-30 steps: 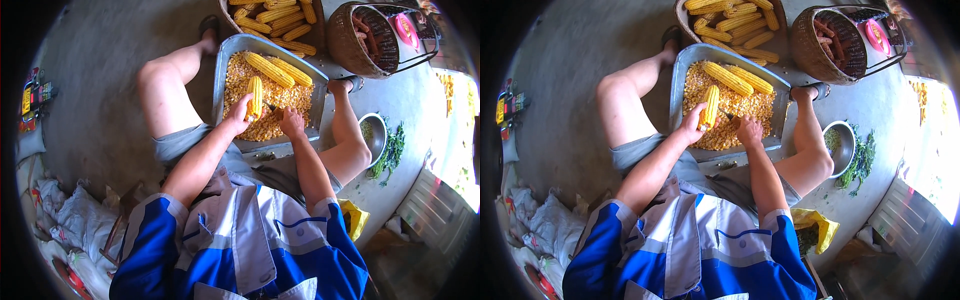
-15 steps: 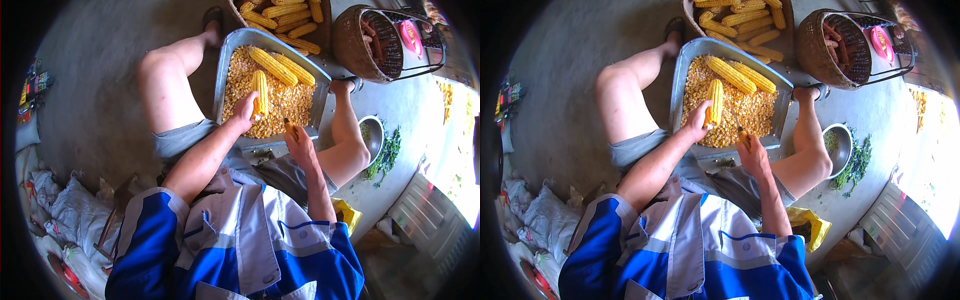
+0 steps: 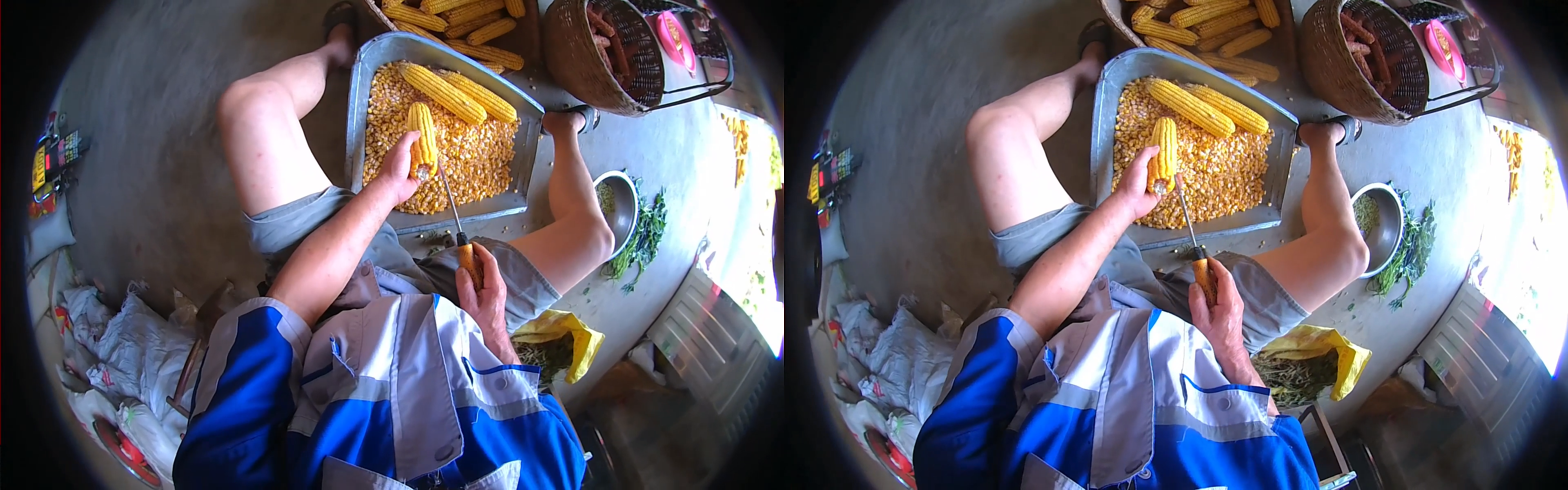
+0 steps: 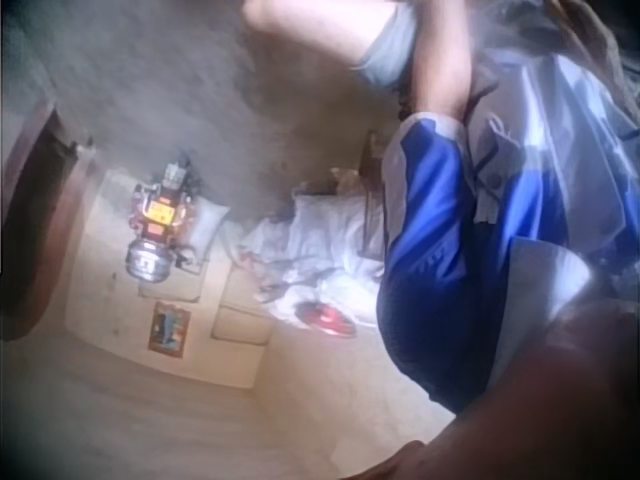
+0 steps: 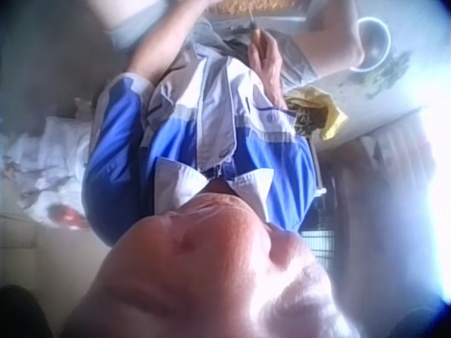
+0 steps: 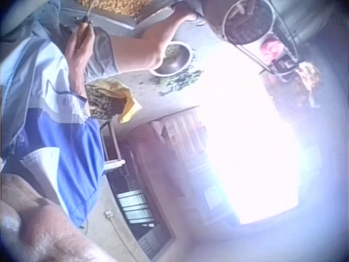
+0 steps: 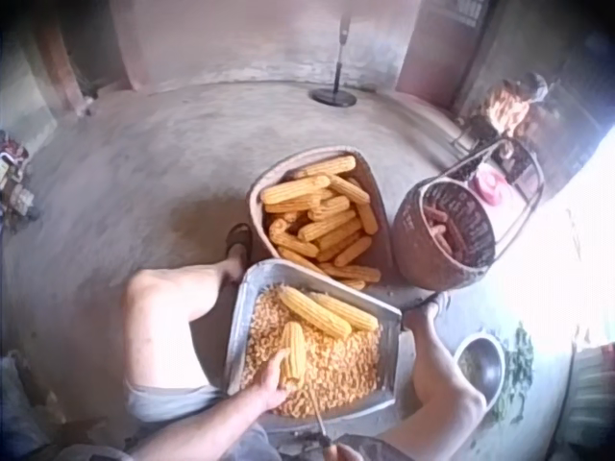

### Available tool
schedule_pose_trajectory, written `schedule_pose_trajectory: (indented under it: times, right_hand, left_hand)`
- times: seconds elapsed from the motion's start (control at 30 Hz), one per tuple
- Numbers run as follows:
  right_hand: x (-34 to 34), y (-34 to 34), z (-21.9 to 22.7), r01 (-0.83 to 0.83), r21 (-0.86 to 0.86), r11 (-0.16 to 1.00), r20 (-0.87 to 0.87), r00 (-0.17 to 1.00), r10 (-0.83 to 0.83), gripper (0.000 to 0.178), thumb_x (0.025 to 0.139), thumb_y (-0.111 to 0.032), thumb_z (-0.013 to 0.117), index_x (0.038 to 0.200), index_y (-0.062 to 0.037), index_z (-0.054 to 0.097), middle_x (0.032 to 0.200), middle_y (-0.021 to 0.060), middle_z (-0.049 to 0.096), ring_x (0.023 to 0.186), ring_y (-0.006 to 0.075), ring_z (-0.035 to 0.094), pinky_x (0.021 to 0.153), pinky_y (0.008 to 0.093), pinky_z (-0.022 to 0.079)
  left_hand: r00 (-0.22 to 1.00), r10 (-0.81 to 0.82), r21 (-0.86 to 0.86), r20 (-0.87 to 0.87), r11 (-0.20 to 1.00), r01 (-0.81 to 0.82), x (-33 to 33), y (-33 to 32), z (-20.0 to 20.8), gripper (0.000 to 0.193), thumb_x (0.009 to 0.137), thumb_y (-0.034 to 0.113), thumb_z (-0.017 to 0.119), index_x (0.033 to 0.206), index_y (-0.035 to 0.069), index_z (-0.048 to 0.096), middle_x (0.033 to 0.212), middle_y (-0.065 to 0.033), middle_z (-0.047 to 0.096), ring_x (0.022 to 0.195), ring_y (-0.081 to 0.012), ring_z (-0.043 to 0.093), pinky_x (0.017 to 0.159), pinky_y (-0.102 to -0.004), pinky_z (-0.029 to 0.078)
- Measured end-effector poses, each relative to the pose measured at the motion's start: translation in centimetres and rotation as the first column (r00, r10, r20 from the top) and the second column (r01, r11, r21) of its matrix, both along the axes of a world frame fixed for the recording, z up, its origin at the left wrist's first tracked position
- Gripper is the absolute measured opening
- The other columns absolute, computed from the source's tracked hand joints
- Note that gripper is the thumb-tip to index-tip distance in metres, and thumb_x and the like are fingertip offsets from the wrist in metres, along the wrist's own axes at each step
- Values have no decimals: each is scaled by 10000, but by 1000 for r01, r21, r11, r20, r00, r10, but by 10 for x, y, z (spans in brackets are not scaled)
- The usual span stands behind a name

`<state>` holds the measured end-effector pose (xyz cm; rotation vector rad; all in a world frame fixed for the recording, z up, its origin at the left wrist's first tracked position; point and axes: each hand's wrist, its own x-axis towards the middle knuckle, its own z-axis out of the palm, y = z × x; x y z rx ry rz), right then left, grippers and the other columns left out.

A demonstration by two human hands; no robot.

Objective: The person removes corn kernels from corn cobs into a metal tray using a knife and by hand.

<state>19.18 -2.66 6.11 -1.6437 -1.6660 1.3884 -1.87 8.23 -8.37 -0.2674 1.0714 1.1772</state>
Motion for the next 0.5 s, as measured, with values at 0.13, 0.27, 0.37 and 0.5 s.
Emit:
schedule_pose_trajectory:
  times: [0.13,0.27,0.37,0.5]
  right_hand:
    - [4,-7,0,-42,63,997,18,999,41,450,869,-76,626,1287,23,492,1063,186,628,925,290,646,810,359,512]
    - [2,-7,2,-62,68,996,23,998,61,447,856,-58,627,1276,23,498,1048,195,615,917,329,638,800,368,513]
    - [0,-7,5,-86,84,993,54,995,81,459,841,-39,629,1277,19,495,1029,206,603,909,357,628,790,380,513]
    - [1,-8,2,-98,120,988,62,994,91,472,830,-24,626,1279,17,488,1010,209,597,888,366,622,773,391,513]
  left_hand:
    - [997,-58,37,50,998,56,0,-2,2,392,943,348,491,1182,39,509,949,-156,604,834,-303,644,713,-454,573]
    - [997,-63,47,50,997,61,1,-3,1,397,942,353,495,1183,38,505,963,-159,598,830,-300,642,712,-453,571]
    - [996,-66,49,58,997,63,1,-3,-2,399,943,358,496,1172,33,510,958,-158,597,825,-299,640,704,-449,570]
    - [997,-70,44,44,997,68,0,-1,-1,388,942,362,502,1147,33,520,920,-146,594,807,-285,633,679,-436,570]
